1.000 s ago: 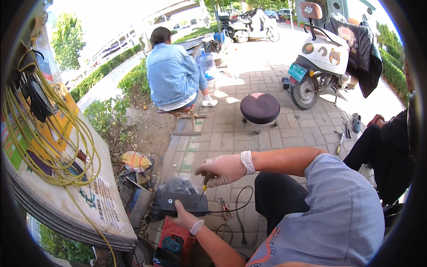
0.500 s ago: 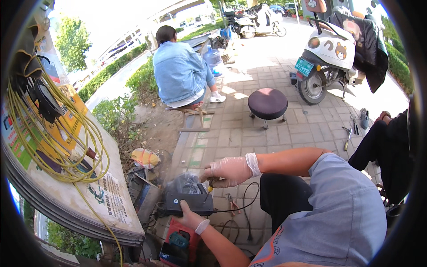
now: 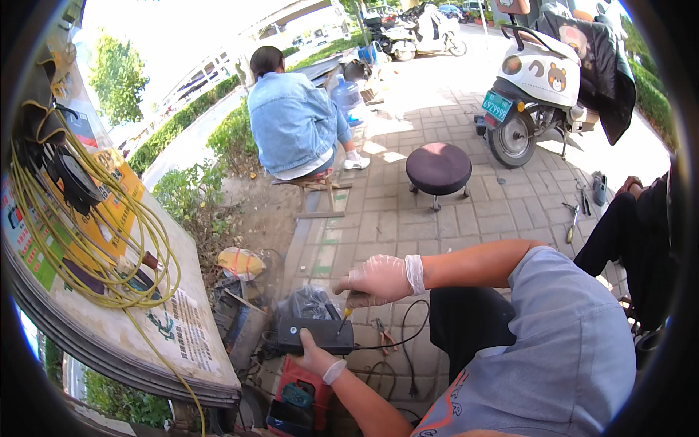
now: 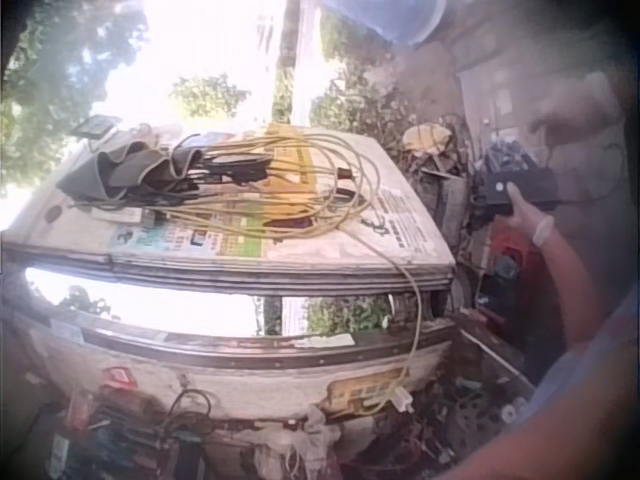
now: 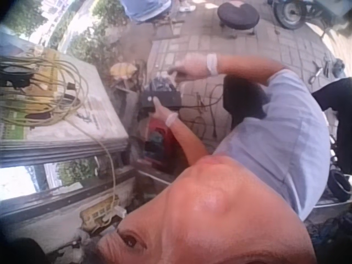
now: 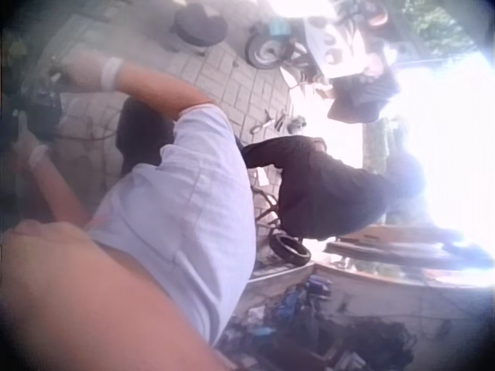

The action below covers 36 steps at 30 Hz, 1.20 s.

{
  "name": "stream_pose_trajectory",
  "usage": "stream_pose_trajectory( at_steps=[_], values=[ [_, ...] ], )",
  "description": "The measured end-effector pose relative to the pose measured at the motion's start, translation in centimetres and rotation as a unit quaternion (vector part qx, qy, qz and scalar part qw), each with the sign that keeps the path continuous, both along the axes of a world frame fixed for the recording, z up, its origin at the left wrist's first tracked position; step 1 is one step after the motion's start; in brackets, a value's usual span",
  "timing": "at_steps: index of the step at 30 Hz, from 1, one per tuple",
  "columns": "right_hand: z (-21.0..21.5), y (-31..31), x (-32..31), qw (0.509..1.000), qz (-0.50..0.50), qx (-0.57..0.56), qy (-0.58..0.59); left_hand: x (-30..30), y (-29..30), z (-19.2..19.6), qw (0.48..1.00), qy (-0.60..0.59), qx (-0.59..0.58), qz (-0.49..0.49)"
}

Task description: The person applies adhesive to a wire, then moves to an outdoor area to inspect and manipulate a small electronic device. They wipe the device with a cloth, connect wires, and use a screwdriver to adjust components before closing the casing.

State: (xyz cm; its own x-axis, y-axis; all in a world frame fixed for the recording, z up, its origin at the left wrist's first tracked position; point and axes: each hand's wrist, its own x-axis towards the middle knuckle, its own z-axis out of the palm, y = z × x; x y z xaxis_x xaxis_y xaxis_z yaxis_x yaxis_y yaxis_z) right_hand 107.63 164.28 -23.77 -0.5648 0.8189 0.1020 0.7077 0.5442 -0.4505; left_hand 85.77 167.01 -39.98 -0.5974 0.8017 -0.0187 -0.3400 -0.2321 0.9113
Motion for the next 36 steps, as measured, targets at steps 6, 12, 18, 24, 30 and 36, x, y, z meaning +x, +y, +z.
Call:
stream_pose_trajectory(
  at_steps=[6,12,18,24,30,36],
  values=[
    [0.5,-0.3,0.1,0.998,0.050,-0.021,0.011,-0.6,0.3,-0.6,1.000,-0.003,-0.002,-0.011],
    [-1.1,0.2,-0.3,0.987,0.066,0.092,0.111,-0.5,0.1,0.0,1.000,0.001,-0.022,-0.003],
    [-1.2,0.1,-0.1,0.980,0.080,-0.050,0.175,0.0,-0.1,1.1,0.999,-0.008,-0.044,-0.013],
    [0.3,-0.2,-0.4,1.000,0.021,-0.014,0.011,0.4,0.0,1.5,1.000,0.002,-0.023,-0.012],
    [-1.6,-0.8,-0.6,0.995,0.004,0.041,0.090,0.0,-0.6,1.8,0.997,0.043,-0.067,-0.013],
    [-1.8,-0.8,-0.5,1.000,-0.001,0.027,0.004,-0.8,-0.4,0.8,0.993,0.060,-0.098,-0.006]
  ],
)
